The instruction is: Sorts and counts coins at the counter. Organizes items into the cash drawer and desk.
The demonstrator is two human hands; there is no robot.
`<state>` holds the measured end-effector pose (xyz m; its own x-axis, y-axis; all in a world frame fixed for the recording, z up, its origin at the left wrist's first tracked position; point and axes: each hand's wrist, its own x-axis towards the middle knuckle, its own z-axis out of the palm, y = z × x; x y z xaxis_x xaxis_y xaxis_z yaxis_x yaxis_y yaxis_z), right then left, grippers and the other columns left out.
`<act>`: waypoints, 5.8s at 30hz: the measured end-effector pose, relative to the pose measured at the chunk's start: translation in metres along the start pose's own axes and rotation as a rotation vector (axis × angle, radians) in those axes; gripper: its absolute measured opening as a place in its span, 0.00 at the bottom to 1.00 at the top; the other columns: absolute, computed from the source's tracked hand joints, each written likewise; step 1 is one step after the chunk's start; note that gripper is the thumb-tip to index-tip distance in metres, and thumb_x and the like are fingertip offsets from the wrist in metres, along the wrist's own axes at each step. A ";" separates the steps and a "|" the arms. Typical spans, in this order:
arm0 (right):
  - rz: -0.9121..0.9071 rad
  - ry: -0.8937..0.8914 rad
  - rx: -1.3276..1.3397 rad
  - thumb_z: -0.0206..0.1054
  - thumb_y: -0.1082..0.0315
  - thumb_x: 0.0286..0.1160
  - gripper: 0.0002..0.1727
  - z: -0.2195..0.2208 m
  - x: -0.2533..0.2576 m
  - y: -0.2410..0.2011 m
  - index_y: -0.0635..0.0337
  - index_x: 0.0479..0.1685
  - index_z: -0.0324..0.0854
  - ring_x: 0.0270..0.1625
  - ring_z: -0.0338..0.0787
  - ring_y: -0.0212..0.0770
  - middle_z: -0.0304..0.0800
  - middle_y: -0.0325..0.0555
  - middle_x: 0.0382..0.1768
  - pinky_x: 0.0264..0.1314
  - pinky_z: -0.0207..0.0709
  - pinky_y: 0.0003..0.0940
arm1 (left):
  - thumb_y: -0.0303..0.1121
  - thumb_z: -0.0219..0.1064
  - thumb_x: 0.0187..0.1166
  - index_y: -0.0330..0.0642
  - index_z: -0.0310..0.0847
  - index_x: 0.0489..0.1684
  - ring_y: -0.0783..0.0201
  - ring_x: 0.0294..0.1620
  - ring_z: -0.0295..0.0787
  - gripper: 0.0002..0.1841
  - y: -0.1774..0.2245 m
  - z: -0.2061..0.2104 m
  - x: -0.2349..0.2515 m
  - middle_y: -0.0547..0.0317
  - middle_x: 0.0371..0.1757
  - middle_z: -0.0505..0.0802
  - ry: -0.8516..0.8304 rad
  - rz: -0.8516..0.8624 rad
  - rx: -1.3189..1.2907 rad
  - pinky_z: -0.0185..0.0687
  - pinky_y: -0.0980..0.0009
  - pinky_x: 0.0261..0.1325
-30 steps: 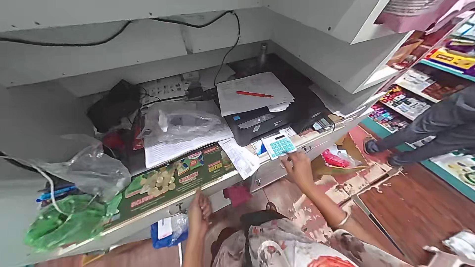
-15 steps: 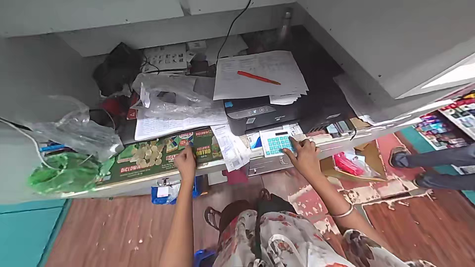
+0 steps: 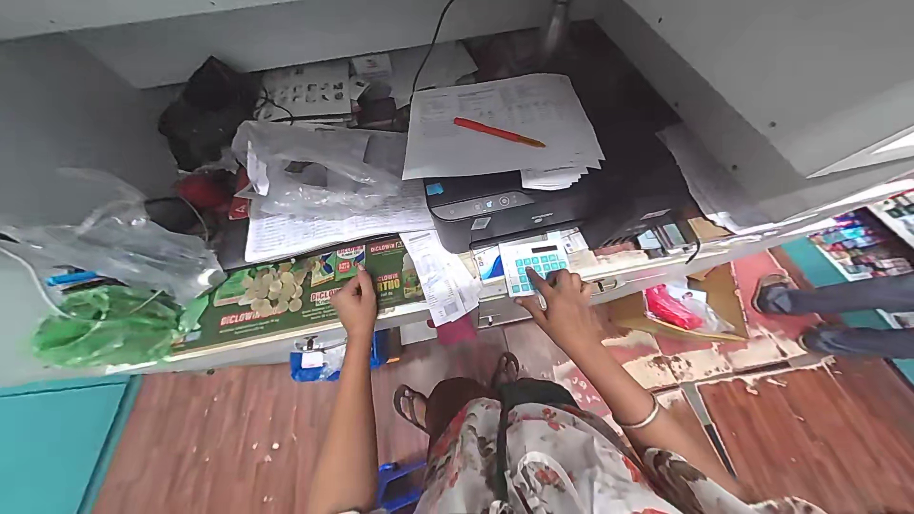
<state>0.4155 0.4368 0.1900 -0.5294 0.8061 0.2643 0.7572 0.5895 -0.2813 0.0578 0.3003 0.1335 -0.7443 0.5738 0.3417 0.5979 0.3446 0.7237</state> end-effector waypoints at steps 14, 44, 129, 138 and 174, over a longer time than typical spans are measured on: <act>-0.036 0.061 0.017 0.56 0.29 0.75 0.36 0.000 -0.006 -0.006 0.48 0.56 0.94 0.46 0.84 0.63 0.87 0.58 0.42 0.51 0.69 0.64 | 0.40 0.49 0.92 0.30 0.81 0.16 0.69 0.18 0.77 0.30 0.000 0.002 -0.002 0.54 0.14 0.81 0.071 0.042 0.002 0.72 0.68 0.29; 0.231 -0.264 -0.023 0.58 0.40 0.84 0.34 -0.009 -0.049 0.045 0.67 0.50 0.89 0.44 0.93 0.66 0.93 0.64 0.39 0.46 0.83 0.65 | 0.43 0.41 0.96 0.45 0.71 0.22 0.78 0.07 0.64 0.26 0.054 -0.030 -0.008 0.72 0.11 0.74 -0.120 -0.732 -0.839 0.62 0.82 0.13; -0.457 -0.304 0.313 0.49 0.58 0.92 0.26 0.187 0.041 -0.400 0.64 0.78 0.78 0.87 0.70 0.57 0.76 0.55 0.82 0.92 0.56 0.54 | 0.34 0.45 0.88 0.40 0.78 0.46 0.58 0.36 0.94 0.14 -0.147 -0.155 0.005 0.50 0.37 0.93 -0.805 -1.470 -1.426 0.92 0.65 0.40; -0.667 -0.097 0.421 0.54 0.66 0.87 0.19 0.181 -0.026 -0.385 0.63 0.63 0.88 0.76 0.85 0.52 0.90 0.53 0.67 0.83 0.72 0.49 | 0.47 0.34 0.93 0.48 0.77 0.31 0.67 0.23 0.88 0.27 -0.152 -0.158 0.003 0.59 0.24 0.89 -0.810 -1.386 -1.464 0.84 0.72 0.27; -0.638 -0.202 0.310 0.52 0.55 0.91 0.25 0.177 0.075 -0.402 0.64 0.68 0.84 0.79 0.80 0.58 0.85 0.59 0.72 0.85 0.67 0.57 | 0.44 0.41 0.94 0.35 0.80 0.56 0.49 0.52 0.93 0.24 -0.172 -0.170 0.010 0.43 0.49 0.93 -0.807 -1.476 -1.468 0.88 0.54 0.61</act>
<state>0.0040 0.2699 0.1600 -0.9134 0.2778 0.2975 0.1514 0.9103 -0.3853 -0.1026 0.1203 0.1145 0.1492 0.7338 -0.6627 -0.9547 0.2815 0.0967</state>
